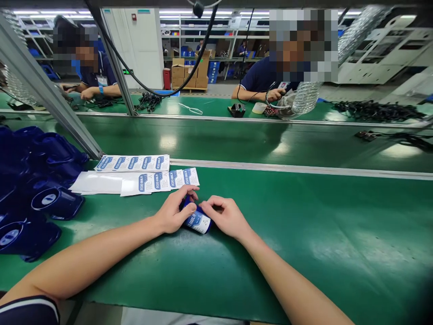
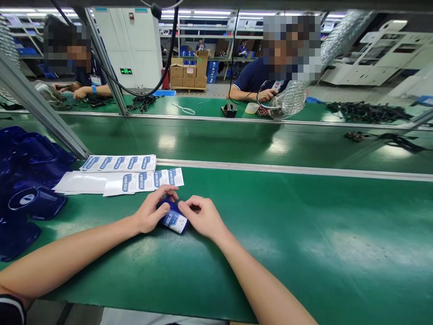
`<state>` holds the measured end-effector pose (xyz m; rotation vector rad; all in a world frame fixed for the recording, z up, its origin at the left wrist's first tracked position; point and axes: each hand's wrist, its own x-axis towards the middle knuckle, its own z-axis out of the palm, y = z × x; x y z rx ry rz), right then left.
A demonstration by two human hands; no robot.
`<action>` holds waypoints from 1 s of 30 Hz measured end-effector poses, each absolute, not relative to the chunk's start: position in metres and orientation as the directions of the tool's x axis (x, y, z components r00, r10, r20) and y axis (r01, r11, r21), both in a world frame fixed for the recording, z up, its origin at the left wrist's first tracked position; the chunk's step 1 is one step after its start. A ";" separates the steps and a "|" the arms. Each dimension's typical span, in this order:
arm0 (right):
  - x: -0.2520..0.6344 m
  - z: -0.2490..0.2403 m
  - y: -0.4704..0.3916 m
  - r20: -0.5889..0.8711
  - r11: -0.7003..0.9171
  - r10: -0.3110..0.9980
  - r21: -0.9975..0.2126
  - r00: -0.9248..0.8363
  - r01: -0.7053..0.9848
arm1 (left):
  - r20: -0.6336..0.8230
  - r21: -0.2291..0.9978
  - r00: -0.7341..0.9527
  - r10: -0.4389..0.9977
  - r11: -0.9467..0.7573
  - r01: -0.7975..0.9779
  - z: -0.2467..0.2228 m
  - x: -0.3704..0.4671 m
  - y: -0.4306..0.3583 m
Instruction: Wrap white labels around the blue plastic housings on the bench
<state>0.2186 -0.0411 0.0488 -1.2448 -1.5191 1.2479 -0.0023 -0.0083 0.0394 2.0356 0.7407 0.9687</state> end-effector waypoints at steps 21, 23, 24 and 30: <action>0.195 0.059 -0.060 0.073 0.123 0.974 -0.966 -0.215 0.226 | 0.408 0.794 0.566 0.716 -0.585 0.167 0.031 0.000 -0.015; 0.197 0.059 -0.056 0.027 0.068 0.975 -0.982 -0.221 0.178 | 0.420 0.780 0.579 0.699 -0.604 0.164 0.031 -0.001 -0.015; 0.199 0.058 -0.054 0.008 0.045 0.974 -0.986 -0.227 0.159 | 0.423 0.776 0.581 0.695 -0.609 0.164 0.031 0.000 -0.016; 0.205 0.053 -0.045 -0.078 -0.061 0.968 -0.995 -0.239 0.079 | 0.419 0.773 0.584 0.695 -0.610 0.172 0.033 0.000 -0.018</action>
